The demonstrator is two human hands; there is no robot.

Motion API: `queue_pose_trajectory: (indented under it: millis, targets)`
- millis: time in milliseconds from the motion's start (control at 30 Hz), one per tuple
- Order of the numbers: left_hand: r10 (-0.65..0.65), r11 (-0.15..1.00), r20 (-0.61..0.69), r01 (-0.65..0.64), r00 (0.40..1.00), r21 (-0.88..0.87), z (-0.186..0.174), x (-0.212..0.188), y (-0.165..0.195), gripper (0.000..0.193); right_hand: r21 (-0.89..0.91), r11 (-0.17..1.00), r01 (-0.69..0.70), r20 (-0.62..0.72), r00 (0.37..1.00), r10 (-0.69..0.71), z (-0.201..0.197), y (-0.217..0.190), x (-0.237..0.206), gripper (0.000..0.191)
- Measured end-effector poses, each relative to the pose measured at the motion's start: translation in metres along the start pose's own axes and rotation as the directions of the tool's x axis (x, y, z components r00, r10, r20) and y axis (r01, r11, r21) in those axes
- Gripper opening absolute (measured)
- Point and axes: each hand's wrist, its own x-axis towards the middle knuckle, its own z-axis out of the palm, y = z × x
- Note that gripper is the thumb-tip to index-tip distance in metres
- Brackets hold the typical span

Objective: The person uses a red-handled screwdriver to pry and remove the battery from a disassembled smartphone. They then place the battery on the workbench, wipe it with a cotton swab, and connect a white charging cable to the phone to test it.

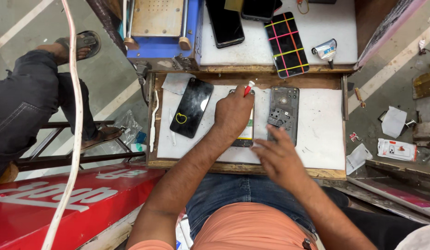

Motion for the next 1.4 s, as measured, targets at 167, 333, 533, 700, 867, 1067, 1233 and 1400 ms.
queue_pose_trajectory:
  millis: [167, 333, 533, 700, 867, 1067, 1233, 1400]
  targets:
    - [0.106, 0.983, 0.028, -0.109, 0.994, 0.145, 0.004, 0.000, 0.006, 0.004, 0.074, 0.997, 0.038, 0.030, 0.999, -0.041, 0.006, -0.005, -0.005, 0.038]
    - [0.230, 0.940, 0.085, -0.244, 0.969, 0.238, 0.000, 0.003, 0.006, 0.008, 0.086, 0.996, 0.025, 0.034, 0.999, -0.028, 0.008, -0.002, -0.004, 0.036]
    - [0.295, 0.921, 0.088, -0.308, 0.951, 0.240, -0.005, 0.005, 0.003, 0.009, 0.094, 0.996, 0.006, 0.019, 1.000, -0.008, 0.010, -0.002, -0.004, 0.030]
    - [0.354, 0.906, 0.055, -0.357, 0.934, 0.225, -0.009, 0.010, 0.000, 0.008, 0.103, 0.995, -0.007, 0.024, 1.000, 0.005, 0.010, -0.001, -0.003, 0.029]
    - [0.411, 0.877, 0.071, -0.416, 0.909, 0.241, -0.010, 0.011, -0.002, 0.008, 0.125, 0.992, -0.023, 0.026, 0.999, 0.020, 0.009, 0.000, -0.004, 0.029]
    - [0.385, 0.890, 0.074, -0.391, 0.920, 0.236, -0.007, 0.009, 0.004, 0.008, 0.154, 0.988, -0.022, 0.013, 1.000, 0.020, 0.009, -0.001, -0.002, 0.028]
    - [0.350, 0.906, 0.072, -0.358, 0.934, 0.227, -0.009, 0.011, 0.002, 0.008, 0.167, 0.986, -0.006, -0.008, 1.000, 0.008, 0.007, 0.000, 0.000, 0.027]
    - [0.263, 0.946, 0.082, -0.274, 0.961, 0.175, -0.007, 0.014, 0.000, 0.012, 0.189, 0.981, -0.041, -0.012, 0.999, 0.044, 0.008, 0.001, -0.002, 0.028]
